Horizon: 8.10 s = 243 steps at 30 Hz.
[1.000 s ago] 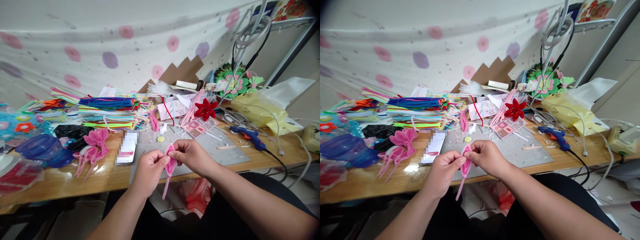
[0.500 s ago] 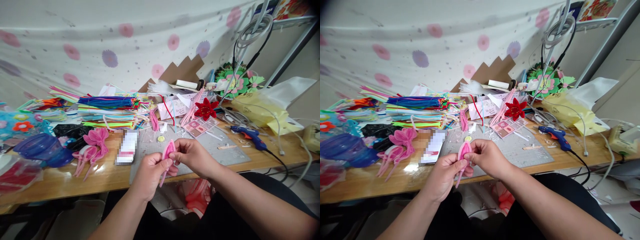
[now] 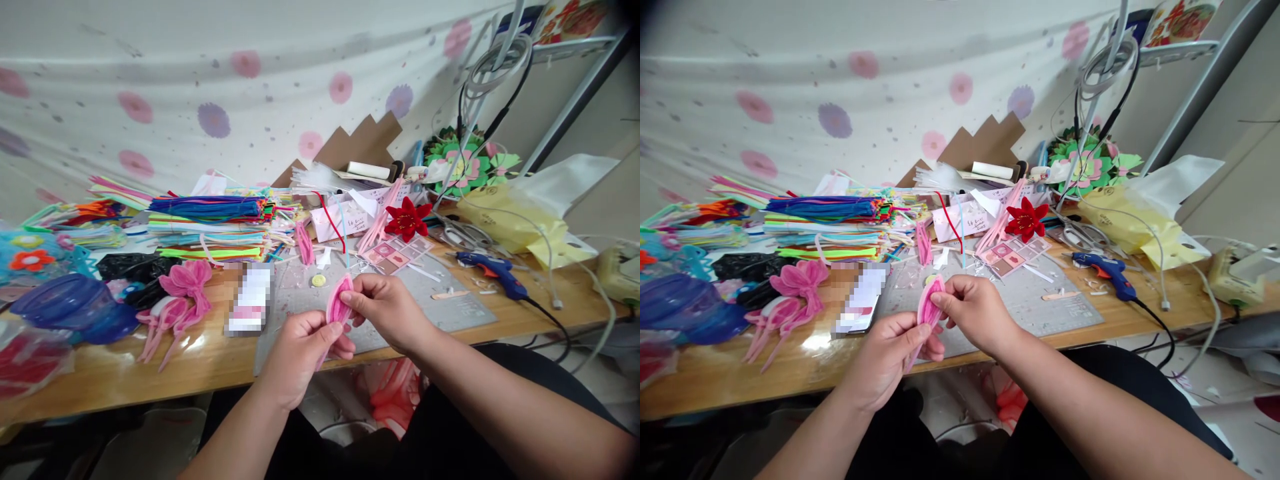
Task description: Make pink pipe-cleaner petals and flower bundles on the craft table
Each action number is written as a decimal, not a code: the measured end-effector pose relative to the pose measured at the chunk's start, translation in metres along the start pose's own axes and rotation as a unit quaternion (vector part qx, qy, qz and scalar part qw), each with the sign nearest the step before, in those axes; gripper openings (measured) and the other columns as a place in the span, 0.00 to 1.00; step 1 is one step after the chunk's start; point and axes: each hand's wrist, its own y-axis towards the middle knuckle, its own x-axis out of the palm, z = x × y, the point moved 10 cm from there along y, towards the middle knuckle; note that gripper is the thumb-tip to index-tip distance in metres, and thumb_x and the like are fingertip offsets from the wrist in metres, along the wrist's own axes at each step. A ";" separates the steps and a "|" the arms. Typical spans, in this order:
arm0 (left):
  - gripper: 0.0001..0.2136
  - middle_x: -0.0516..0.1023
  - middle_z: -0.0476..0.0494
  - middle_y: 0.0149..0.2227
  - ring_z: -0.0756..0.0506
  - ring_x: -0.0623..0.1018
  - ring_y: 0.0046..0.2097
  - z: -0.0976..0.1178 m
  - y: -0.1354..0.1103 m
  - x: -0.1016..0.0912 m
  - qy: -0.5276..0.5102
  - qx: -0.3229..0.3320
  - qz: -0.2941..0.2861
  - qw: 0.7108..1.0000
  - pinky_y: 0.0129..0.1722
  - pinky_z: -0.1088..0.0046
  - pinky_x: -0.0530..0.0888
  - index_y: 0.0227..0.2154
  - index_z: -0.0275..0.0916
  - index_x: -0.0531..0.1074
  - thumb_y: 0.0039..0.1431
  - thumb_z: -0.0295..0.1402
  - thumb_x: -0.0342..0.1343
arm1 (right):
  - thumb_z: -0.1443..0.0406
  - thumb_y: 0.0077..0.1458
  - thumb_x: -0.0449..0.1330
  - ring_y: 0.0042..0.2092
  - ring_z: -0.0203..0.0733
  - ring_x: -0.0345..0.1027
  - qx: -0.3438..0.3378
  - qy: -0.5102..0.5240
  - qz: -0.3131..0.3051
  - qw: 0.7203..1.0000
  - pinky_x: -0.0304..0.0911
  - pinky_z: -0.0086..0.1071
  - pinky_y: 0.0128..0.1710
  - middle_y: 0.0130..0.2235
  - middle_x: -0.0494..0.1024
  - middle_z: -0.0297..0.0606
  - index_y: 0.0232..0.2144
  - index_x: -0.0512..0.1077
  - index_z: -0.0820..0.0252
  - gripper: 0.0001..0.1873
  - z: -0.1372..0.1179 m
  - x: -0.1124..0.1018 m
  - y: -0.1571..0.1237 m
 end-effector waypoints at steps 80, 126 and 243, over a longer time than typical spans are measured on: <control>0.14 0.74 0.45 0.26 0.46 0.72 0.33 0.016 -0.011 0.006 0.284 0.192 -0.037 0.939 0.37 0.71 0.67 0.24 0.37 0.73 0.60 0.37 0.48 | 0.50 0.50 0.58 0.17 0.28 0.56 0.037 0.096 -0.097 0.990 0.51 0.23 0.17 0.15 0.66 0.28 0.19 0.66 0.63 0.22 0.035 0.031 -0.007; 0.15 0.64 0.55 0.16 0.55 0.62 0.19 0.022 -0.006 -0.029 0.207 0.115 0.061 0.970 0.19 0.81 0.61 0.23 0.37 0.65 0.58 0.42 0.51 | 0.59 0.50 0.63 0.24 0.29 0.63 0.037 0.255 -0.110 0.960 0.57 0.26 0.29 0.21 0.74 0.33 0.21 0.71 0.65 0.15 0.027 0.042 -0.027; 0.17 0.55 0.54 0.12 0.55 0.56 0.17 0.001 0.010 -0.038 -0.147 -0.017 0.011 0.989 0.19 0.76 0.53 0.12 0.37 0.60 0.43 0.40 0.61 | 0.53 0.51 0.60 0.23 0.29 0.61 0.034 0.131 -0.270 0.953 0.56 0.24 0.25 0.20 0.70 0.32 0.20 0.72 0.65 0.20 0.033 0.078 -0.031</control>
